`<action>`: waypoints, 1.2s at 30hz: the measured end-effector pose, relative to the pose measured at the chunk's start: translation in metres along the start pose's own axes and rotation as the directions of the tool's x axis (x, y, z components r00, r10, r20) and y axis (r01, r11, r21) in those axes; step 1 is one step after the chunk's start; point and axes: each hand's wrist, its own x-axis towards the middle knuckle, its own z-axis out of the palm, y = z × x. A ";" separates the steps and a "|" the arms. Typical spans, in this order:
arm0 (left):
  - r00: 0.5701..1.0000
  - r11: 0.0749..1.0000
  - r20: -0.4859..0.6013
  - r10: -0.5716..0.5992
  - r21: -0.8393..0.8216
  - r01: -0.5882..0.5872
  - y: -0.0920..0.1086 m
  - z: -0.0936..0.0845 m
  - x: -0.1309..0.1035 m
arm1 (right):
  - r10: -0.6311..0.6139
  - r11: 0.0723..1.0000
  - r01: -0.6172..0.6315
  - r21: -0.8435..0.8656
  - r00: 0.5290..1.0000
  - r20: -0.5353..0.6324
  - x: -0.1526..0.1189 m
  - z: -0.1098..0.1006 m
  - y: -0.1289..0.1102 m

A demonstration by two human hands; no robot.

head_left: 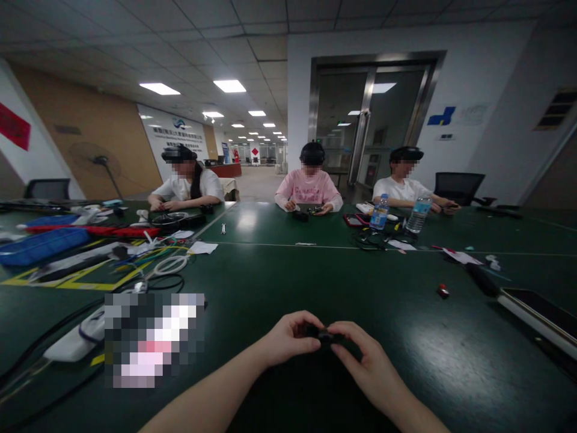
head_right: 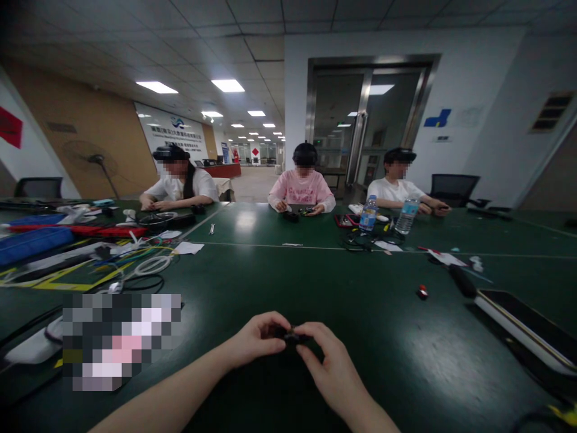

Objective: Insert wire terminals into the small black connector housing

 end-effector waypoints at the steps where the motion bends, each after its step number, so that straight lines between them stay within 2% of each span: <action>1: 1.000 1.000 0.000 -0.003 -0.004 0.003 -0.001 0.000 0.000 | -0.005 1.000 0.005 0.004 1.000 0.001 0.000 0.000 0.000; 8: 1.000 1.000 0.002 -0.010 0.017 0.010 -0.006 -0.004 0.000 | -0.012 1.000 0.012 0.016 1.000 -0.003 0.001 0.001 0.002; 15: 0.988 0.983 0.011 -0.155 0.100 0.153 0.004 -0.004 -0.002 | 0.008 1.000 -0.008 -0.001 1.000 0.013 0.000 0.001 -0.001; 19: 0.987 0.980 0.037 -0.159 0.124 0.153 0.005 -0.007 -0.002 | 0.067 0.998 -0.067 -0.015 0.998 0.012 -0.002 -0.001 -0.005; 26: 0.989 0.989 0.065 -0.134 0.078 0.129 0.000 -0.005 0.000 | 0.014 1.000 -0.015 0.011 0.999 0.041 -0.001 -0.001 -0.008; 36: 0.988 0.989 0.061 -0.142 -0.043 0.145 -0.002 -0.005 -0.001 | 0.013 0.999 -0.014 0.029 0.999 0.029 -0.001 -0.001 -0.007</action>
